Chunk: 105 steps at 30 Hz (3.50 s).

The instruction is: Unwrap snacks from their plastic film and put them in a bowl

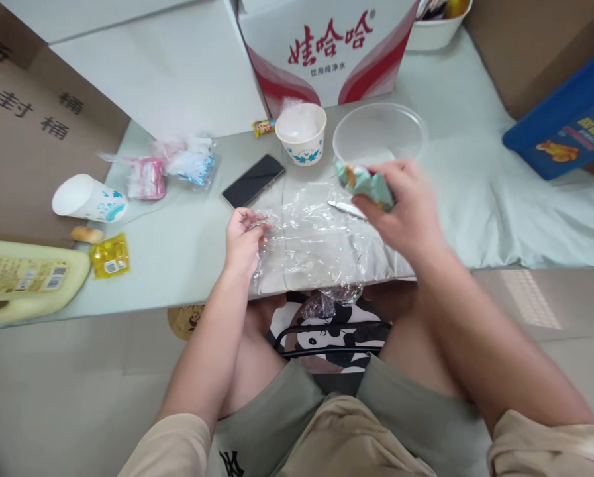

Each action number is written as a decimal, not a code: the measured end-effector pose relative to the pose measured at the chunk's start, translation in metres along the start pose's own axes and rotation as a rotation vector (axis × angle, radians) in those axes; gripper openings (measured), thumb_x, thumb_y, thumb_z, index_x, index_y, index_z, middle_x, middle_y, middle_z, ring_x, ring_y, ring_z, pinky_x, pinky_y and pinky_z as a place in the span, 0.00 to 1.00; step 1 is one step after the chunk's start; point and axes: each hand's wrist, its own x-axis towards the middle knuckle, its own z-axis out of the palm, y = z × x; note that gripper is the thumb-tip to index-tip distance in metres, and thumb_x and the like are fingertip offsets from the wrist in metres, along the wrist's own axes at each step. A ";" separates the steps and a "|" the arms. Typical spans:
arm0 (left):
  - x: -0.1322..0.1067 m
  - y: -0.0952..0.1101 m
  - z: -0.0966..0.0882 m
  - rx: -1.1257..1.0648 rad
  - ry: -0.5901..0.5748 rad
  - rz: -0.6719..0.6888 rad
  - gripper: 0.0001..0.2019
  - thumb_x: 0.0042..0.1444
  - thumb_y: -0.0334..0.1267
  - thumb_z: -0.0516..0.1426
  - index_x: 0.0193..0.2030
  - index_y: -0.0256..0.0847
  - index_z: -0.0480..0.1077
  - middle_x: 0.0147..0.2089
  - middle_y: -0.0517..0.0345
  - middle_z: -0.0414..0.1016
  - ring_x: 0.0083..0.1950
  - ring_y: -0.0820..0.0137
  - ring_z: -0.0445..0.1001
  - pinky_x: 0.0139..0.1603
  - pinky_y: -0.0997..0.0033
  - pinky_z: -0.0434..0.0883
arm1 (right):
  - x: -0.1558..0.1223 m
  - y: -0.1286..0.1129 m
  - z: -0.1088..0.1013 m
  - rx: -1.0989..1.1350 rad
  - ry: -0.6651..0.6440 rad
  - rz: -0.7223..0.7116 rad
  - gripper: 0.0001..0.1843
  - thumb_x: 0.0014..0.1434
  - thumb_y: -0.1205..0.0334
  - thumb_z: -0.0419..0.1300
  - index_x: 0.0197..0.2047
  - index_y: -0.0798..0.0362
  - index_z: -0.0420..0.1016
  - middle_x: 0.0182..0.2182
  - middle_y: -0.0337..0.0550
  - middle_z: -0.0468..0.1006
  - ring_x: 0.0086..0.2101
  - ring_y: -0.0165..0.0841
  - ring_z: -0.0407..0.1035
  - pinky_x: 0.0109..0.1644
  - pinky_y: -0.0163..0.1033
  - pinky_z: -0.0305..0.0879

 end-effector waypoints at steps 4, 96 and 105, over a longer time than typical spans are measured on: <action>-0.002 0.002 0.003 0.036 -0.046 0.019 0.17 0.41 0.23 0.55 0.37 0.44 0.59 0.41 0.62 0.73 0.33 0.75 0.78 0.19 0.83 0.60 | 0.054 0.005 -0.020 -0.277 -0.048 0.148 0.31 0.59 0.53 0.67 0.64 0.41 0.68 0.52 0.49 0.79 0.50 0.52 0.75 0.55 0.62 0.70; -0.003 0.021 -0.032 0.226 -0.804 -0.247 0.48 0.41 0.45 0.76 0.65 0.49 0.56 0.29 0.65 0.75 0.31 0.69 0.78 0.35 0.71 0.73 | -0.030 -0.020 0.041 0.872 -0.729 0.521 0.17 0.60 0.49 0.66 0.36 0.52 0.68 0.24 0.37 0.76 0.20 0.25 0.68 0.24 0.33 0.64; 0.000 0.012 -0.013 -0.081 -0.504 -0.077 0.35 0.51 0.71 0.61 0.52 0.42 0.71 0.44 0.47 0.78 0.47 0.59 0.82 0.42 0.63 0.79 | -0.034 -0.023 0.052 0.862 -0.502 0.572 0.20 0.61 0.44 0.65 0.39 0.49 0.63 0.24 0.35 0.75 0.20 0.26 0.69 0.22 0.34 0.63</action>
